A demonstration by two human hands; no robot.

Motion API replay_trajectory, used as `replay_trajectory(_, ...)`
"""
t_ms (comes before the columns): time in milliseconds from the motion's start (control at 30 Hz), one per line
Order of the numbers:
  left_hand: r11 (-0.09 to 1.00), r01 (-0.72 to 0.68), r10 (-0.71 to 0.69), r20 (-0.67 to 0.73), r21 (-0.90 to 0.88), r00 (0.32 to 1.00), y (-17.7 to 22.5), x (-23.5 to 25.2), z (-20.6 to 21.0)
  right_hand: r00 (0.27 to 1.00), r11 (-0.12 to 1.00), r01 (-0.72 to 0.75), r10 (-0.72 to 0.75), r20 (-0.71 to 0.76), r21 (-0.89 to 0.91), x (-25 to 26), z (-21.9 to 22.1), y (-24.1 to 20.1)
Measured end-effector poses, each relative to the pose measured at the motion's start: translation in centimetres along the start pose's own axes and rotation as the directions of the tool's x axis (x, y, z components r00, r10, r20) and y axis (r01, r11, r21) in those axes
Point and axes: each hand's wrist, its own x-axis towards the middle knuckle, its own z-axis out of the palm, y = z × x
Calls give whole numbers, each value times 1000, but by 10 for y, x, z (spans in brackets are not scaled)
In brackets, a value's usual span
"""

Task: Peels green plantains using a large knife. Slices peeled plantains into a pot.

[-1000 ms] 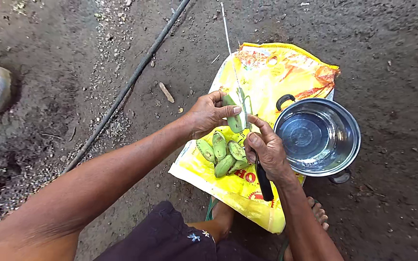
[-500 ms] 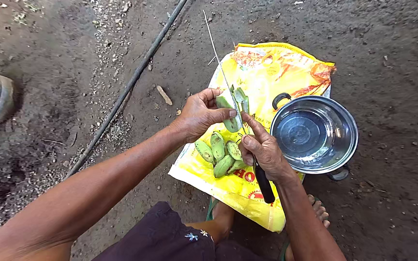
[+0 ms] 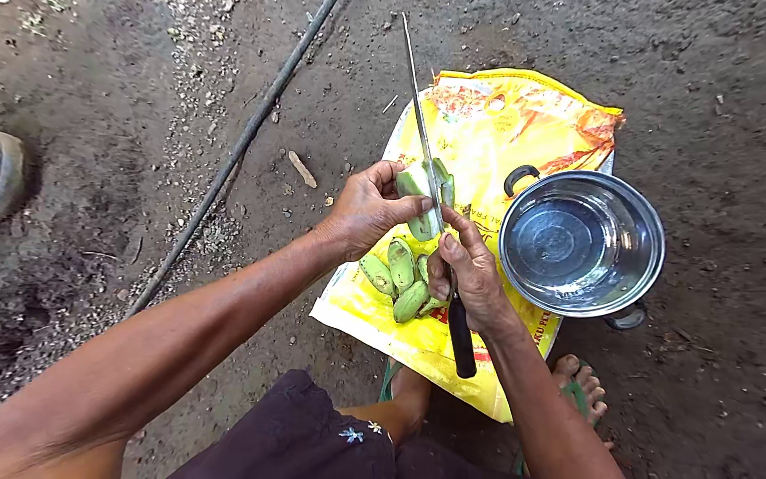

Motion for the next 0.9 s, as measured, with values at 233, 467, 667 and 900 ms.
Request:
replay_trajectory(233,995,-46,42,59,84,997,3,2,-4,998,997,56,-58,-39,-57,3,-2,3)
replay_trajectory(467,989,-108,93,143,98,985,11,3,-5,993,984,85,-70,100,-154,6,-23,-14)
replay_trajectory(667,998,-33,24,173,46,985,15,5,-5,986,993,63,-47,157,-97,7,-30,-18)
replay_trajectory(900,982,79,-64,89,-172,994,13,4,8,994,996,68,-72,76,56,7,-19,-13)
